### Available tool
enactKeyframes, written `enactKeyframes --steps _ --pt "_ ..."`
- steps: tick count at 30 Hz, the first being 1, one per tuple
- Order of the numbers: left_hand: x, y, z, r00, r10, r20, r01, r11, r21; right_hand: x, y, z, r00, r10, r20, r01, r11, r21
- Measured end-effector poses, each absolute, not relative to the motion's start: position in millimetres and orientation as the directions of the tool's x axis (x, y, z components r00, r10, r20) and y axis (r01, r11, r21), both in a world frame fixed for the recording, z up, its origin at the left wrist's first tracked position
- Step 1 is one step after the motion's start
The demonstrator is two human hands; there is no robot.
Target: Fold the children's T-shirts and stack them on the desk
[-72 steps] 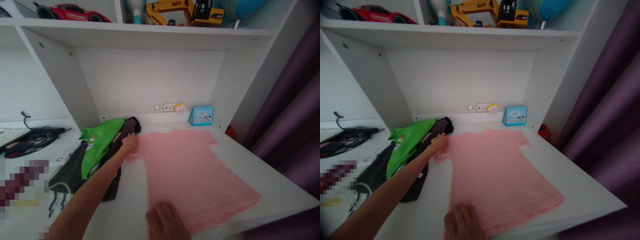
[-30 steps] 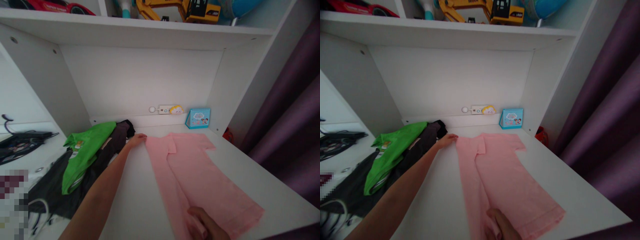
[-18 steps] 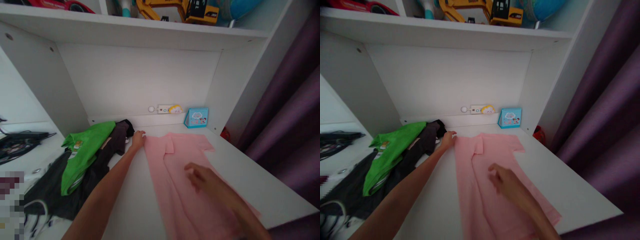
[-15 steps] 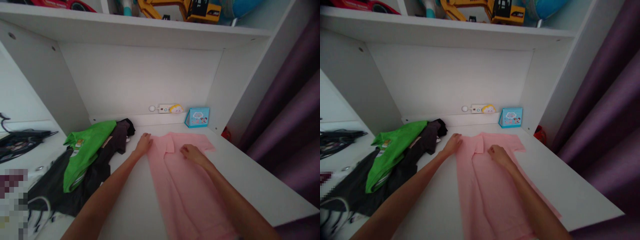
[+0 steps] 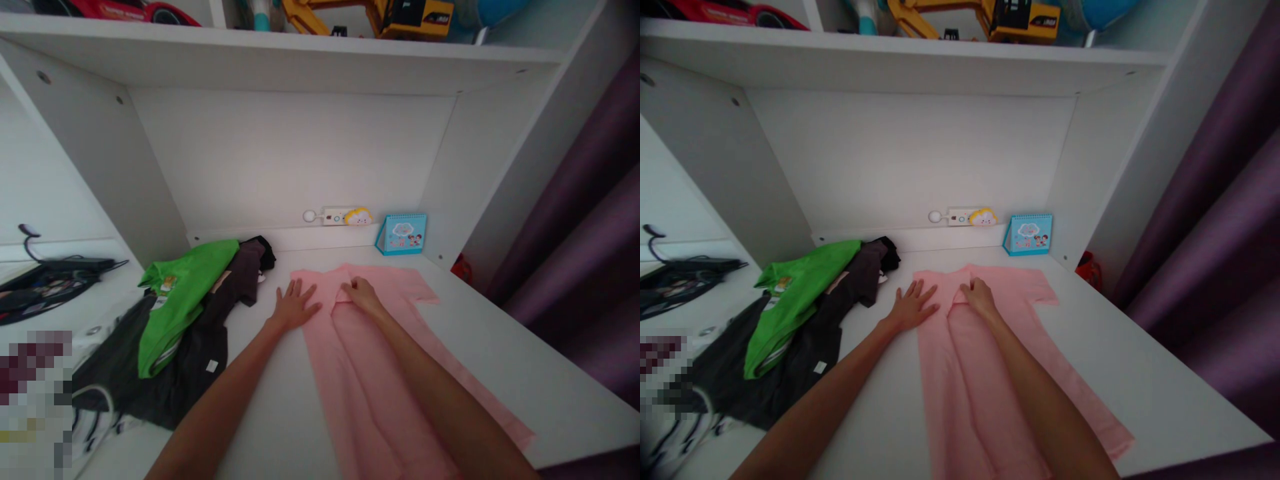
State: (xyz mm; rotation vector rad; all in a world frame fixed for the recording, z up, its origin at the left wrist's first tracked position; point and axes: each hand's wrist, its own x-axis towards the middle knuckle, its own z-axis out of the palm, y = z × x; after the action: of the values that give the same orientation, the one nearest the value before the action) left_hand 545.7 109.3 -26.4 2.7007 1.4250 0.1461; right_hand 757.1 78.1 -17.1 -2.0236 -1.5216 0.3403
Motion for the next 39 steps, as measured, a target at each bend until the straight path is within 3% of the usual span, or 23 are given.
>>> enactKeyframes --steps 5,11,14,17,19,21,25,28,31,33,35,37,39 --pt "546 108 -26 0.563 0.825 0.045 0.817 -0.564 0.121 758 69 -25 0.319 0.921 0.222 0.8 -0.136 -0.584" --pt "547 107 -25 0.55 0.835 0.031 0.828 -0.549 0.114 762 47 -5 0.225 0.939 0.26 0.905 -0.103 -0.412" --pt "547 108 -26 0.553 0.832 0.044 0.825 -0.555 0.108 758 0 20 0.138 0.956 0.261 0.923 -0.028 -0.384" --pt "547 109 -27 0.549 0.835 0.037 0.829 -0.55 0.103 745 -75 35 -0.065 0.996 0.061 0.835 0.087 -0.544" --pt "548 110 -28 0.549 0.836 0.031 0.83 -0.549 0.101 731 -122 32 -0.13 0.987 -0.094 0.748 0.035 -0.663" --pt "548 110 -28 0.55 0.835 0.031 0.829 -0.55 0.101 715 -154 23 -0.061 0.985 -0.16 0.735 -0.064 -0.675" --pt "548 110 -25 0.548 0.836 0.02 0.829 -0.546 0.117 699 -171 3 0.111 0.991 -0.069 0.765 -0.13 -0.631" --pt "549 108 -23 0.548 0.836 -0.003 0.829 -0.543 0.134 701 -174 -6 0.154 0.988 -0.015 0.63 -0.11 -0.769" --pt "548 107 -20 0.549 0.835 -0.023 0.828 -0.541 0.146 707 -183 -6 0.122 0.987 -0.103 0.549 -0.153 -0.822" --pt "547 107 -18 0.554 0.832 -0.036 0.826 -0.544 0.147 708 -188 -1 0.12 0.988 -0.098 0.678 -0.153 -0.719" --pt "546 108 -15 0.561 0.827 -0.048 0.824 -0.551 0.135 706 -188 7 0.123 0.989 0.083 0.834 -0.058 -0.549" --pt "547 109 -12 0.566 0.823 -0.053 0.822 -0.559 0.109 701 -184 7 -0.05 0.939 0.341 0.922 0.175 -0.346" --pt "552 110 -12 0.571 0.82 -0.023 0.819 -0.568 0.075 693 -177 -6 -0.34 0.796 0.5 0.884 0.452 -0.12"
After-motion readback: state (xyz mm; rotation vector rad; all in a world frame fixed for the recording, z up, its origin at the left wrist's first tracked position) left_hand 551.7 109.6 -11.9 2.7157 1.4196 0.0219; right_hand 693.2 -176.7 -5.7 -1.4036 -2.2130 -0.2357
